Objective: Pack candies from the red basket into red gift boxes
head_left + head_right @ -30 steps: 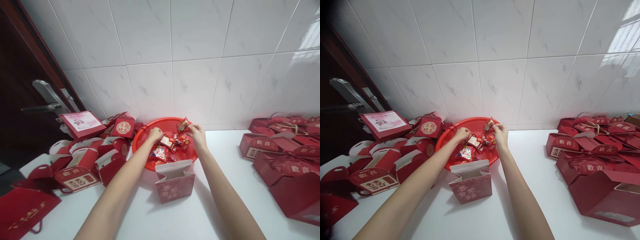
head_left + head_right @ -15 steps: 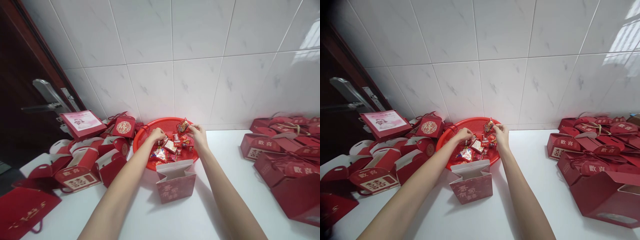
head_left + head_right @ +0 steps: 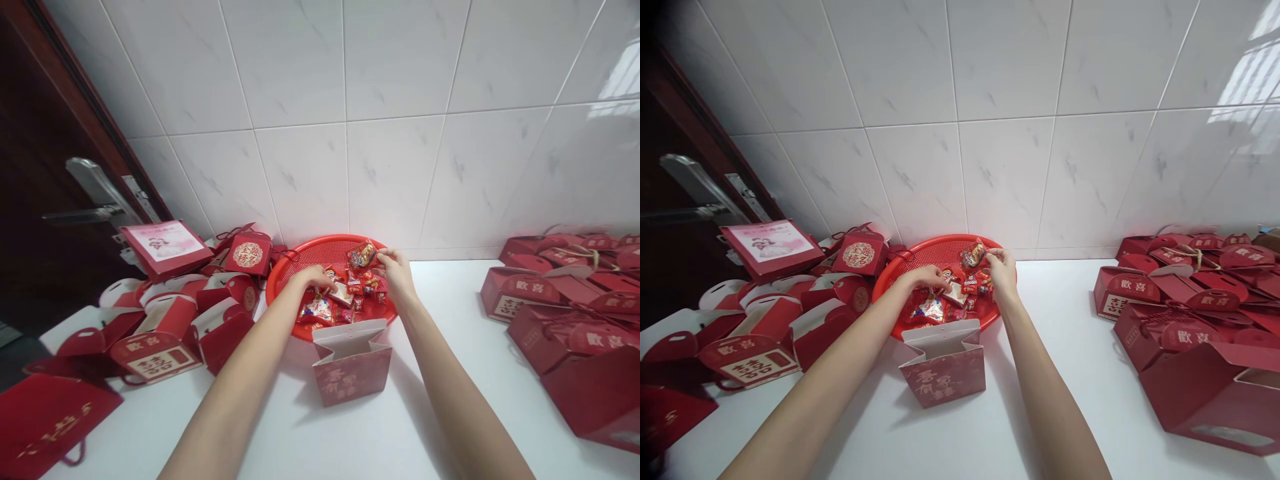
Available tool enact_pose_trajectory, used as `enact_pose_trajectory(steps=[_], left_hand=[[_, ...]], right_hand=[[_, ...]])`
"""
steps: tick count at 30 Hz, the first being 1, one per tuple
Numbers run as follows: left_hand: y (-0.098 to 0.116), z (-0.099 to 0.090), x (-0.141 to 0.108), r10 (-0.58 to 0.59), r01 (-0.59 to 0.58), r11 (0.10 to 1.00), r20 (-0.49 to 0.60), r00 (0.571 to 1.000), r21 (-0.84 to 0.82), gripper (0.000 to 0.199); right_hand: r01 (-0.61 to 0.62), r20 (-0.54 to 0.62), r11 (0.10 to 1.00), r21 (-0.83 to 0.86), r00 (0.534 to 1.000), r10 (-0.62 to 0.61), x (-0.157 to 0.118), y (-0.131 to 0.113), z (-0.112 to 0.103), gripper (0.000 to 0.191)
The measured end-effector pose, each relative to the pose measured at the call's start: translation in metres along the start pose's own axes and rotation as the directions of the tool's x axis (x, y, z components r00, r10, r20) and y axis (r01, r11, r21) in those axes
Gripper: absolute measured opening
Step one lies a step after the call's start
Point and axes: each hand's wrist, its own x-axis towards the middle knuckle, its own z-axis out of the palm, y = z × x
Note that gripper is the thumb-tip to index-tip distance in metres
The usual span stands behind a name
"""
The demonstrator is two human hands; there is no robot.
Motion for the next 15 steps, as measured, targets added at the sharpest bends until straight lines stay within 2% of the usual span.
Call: enact_pose_trajectory(steps=[8, 15], left_hand=[[-0.006, 0.004, 0.004, 0.044, -0.042, 0.998, 0.046, 0.998, -0.041, 0.019], [-0.009, 0.007, 0.013, 0.107, -0.119, 0.98, -0.078, 0.991, -0.163, 0.012]], right_hand=[[0.012, -0.004, 1.0, -0.029, 1.0, -0.012, 0.001, 0.001, 0.0, 0.008], [0.031, -0.007, 0.998, -0.06, 0.999, -0.032, 0.002, 0.003, -0.001, 0.01]])
